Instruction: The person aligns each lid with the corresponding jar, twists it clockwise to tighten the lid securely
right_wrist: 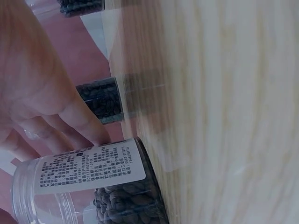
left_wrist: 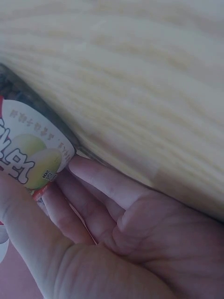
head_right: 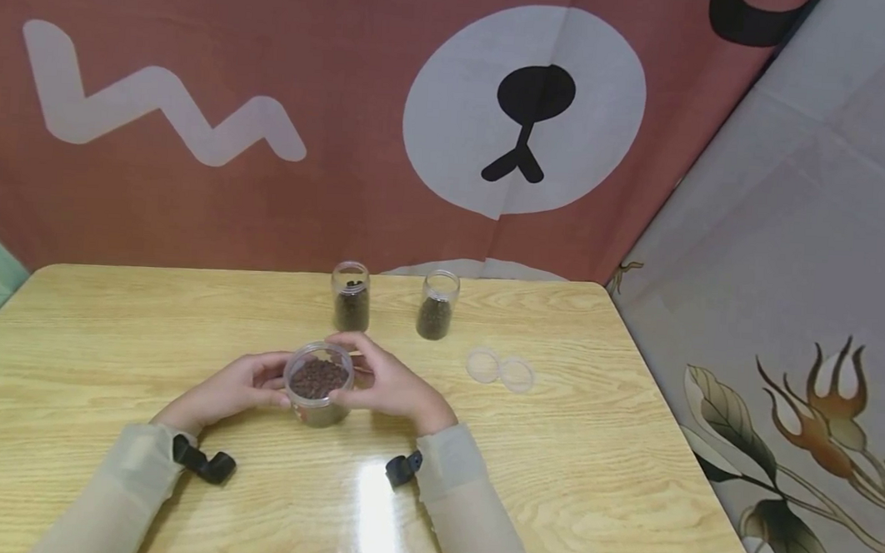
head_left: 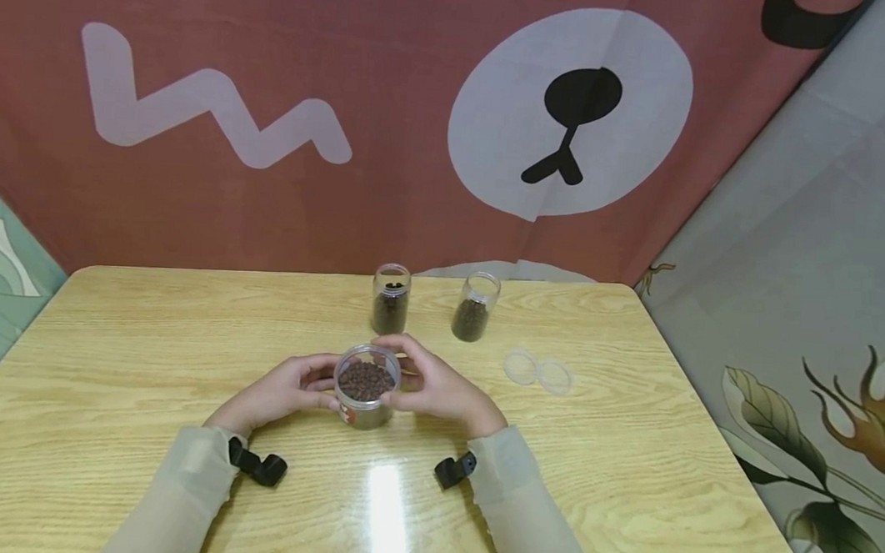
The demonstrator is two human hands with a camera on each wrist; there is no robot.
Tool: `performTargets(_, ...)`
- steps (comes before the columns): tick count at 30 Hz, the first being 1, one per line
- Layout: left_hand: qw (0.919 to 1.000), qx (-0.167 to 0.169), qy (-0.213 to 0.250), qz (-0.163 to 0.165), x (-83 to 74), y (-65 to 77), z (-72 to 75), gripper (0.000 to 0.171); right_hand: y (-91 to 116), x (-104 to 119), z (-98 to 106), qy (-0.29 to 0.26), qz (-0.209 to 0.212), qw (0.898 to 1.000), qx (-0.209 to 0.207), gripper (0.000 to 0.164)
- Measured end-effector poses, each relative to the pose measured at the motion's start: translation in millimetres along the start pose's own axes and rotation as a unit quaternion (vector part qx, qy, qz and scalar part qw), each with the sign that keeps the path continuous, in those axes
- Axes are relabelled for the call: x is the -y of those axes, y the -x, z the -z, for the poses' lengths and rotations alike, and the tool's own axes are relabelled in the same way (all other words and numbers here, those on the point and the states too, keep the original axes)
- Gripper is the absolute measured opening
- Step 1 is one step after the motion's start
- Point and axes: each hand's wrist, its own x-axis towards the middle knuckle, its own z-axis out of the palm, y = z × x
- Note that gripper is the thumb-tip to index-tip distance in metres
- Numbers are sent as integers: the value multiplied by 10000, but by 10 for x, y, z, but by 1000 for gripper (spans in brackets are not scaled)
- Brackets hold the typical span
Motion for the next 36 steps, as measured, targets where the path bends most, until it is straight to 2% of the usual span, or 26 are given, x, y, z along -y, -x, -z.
performTargets(10,10000,24,27,-42,-3,1,-2,74,-18,5,-17,-29,-69,9998,-156,70)
performTargets(17,10000,-16,0,31,-3,7,-1,74,-31,12,-41,-33,-199,9993,-314,74)
performTargets(22,10000,-25,3,88,-17,9,-2,75,-40,9,-44,30,-147,9991,-405,73)
performTargets(36,9999,-87,-60,129,-8,11,0,74,-20,-25,-14,207,49,9997,-114,77)
